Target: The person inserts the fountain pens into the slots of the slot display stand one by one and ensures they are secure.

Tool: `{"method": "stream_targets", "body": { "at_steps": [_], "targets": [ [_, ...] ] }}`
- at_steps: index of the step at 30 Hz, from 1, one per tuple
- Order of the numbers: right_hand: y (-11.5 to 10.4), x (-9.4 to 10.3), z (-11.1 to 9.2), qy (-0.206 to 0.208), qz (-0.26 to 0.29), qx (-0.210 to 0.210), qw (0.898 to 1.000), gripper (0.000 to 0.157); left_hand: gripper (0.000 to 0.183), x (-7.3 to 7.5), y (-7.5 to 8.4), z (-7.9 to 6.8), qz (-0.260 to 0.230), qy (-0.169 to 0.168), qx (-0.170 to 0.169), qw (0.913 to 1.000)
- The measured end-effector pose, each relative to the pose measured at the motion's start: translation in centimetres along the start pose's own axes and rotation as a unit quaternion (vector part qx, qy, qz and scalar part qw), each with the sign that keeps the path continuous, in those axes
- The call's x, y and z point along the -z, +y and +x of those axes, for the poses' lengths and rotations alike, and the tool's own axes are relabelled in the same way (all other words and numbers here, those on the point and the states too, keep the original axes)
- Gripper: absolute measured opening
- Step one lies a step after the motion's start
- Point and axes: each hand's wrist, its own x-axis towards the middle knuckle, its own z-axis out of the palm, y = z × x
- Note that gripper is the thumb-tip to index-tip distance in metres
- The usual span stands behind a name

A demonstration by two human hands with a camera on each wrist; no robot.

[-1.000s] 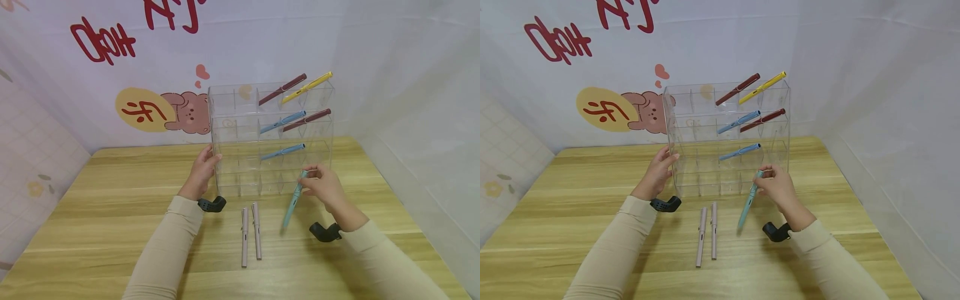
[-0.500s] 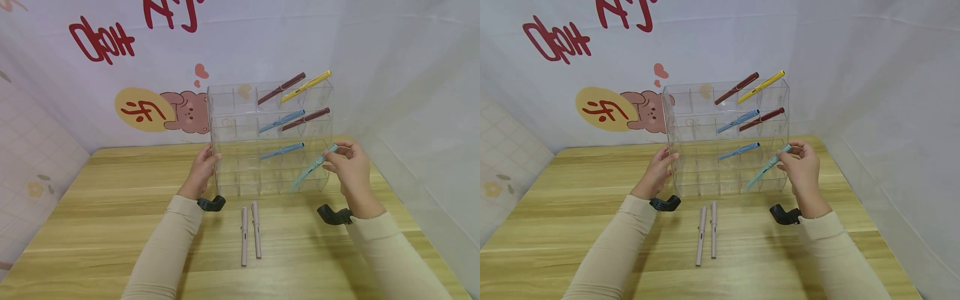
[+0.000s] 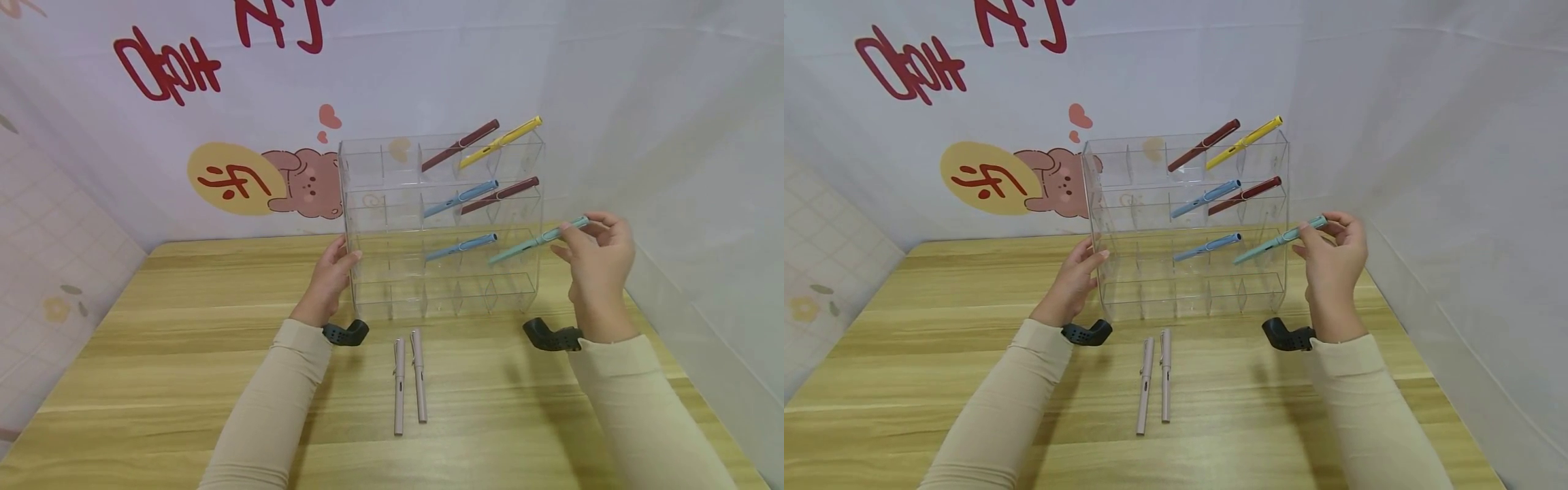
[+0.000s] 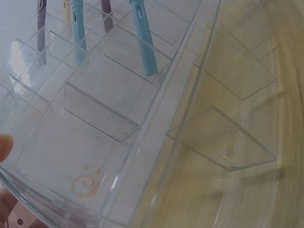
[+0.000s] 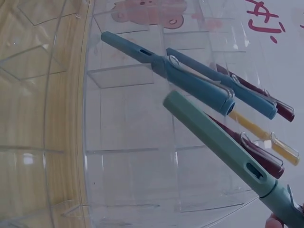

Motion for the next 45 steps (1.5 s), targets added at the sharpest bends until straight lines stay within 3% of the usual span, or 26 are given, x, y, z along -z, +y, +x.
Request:
{"method": "stream_targets", "body": {
  "at_steps": [8, 17, 21, 29, 33, 45],
  "targets": [
    [0.6, -0.2, 0.6, 0.042, 0.028, 0.012, 0.999, 0.034, 0.053, 0.0, 0.0, -0.1, 0.0, -0.002, -0.002, 1.0],
    [1.3, -1.0, 0.9, 0.061, 0.058, -0.005, 0.996, 0.033, 0.053, -0.1, 0.1, 0.0, -0.003, 0.003, -0.003, 1.0],
    [1.9, -1.4, 0.8, 0.061, 0.037, 0.001, 0.997, 0.031, 0.053, -0.1, 0.0, 0.0, -0.003, 0.004, -0.002, 1.0],
    [3.1, -2.2, 0.4, 0.063, 0.053, 0.024, 0.996, 0.028, 0.053, 0.0, 0.0, 0.0, 0.006, 0.0, 0.001, 1.0],
    [3.7, -2.4, 0.3, 0.058, 0.028, 0.037, 0.997, 0.027, 0.053, 0.0, 0.0, 0.0, 0.015, 0.003, 0.004, 0.9999],
    [5.0, -3.0, 0.0, 0.061, 0.001, 0.026, 0.998, 0.026, 0.055, 0.0, 0.2, -0.2, 0.02, 0.004, 0.011, 0.9997]
  ]
}}
